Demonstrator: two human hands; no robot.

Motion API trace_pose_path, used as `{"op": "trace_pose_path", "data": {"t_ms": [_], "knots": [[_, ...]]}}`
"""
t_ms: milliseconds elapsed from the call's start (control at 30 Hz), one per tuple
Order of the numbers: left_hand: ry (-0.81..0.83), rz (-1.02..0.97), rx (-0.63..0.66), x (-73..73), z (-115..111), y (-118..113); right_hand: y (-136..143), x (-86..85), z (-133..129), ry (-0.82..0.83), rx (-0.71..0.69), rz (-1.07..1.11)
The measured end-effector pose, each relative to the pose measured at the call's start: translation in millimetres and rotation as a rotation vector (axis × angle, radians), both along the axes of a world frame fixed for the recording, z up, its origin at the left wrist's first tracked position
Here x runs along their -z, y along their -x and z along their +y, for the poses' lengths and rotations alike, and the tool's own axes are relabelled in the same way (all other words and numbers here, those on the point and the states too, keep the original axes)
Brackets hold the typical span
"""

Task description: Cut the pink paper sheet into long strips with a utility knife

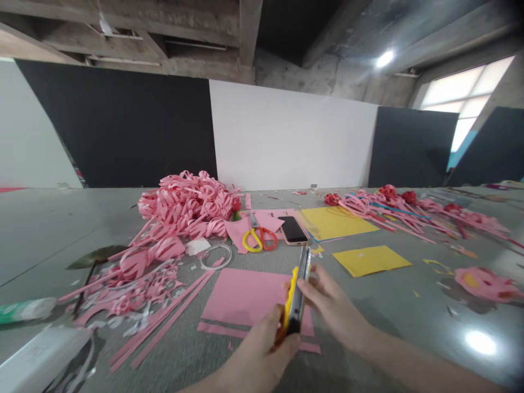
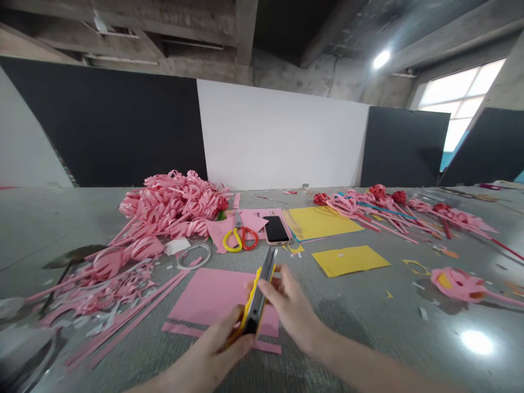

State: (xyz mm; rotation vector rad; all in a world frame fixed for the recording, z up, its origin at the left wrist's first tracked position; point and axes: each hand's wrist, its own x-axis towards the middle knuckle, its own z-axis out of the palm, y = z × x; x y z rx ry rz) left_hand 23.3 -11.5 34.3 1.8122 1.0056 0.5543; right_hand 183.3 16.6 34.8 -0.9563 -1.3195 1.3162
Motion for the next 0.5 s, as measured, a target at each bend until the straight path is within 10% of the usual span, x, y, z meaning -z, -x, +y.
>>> {"op": "trace_pose_path", "data": {"t_ms": [200,500], "knots": [[-0.512,0.623,0.177,17.4,-13.2,-0.3,-45.4,-3.9,44.5,-0.329,0.371,-0.761],[-0.822,0.545,0.165,67.9,-17.1,15.6,-61.6,15.3,55.4,-0.284,0.423,-1.516]]}}
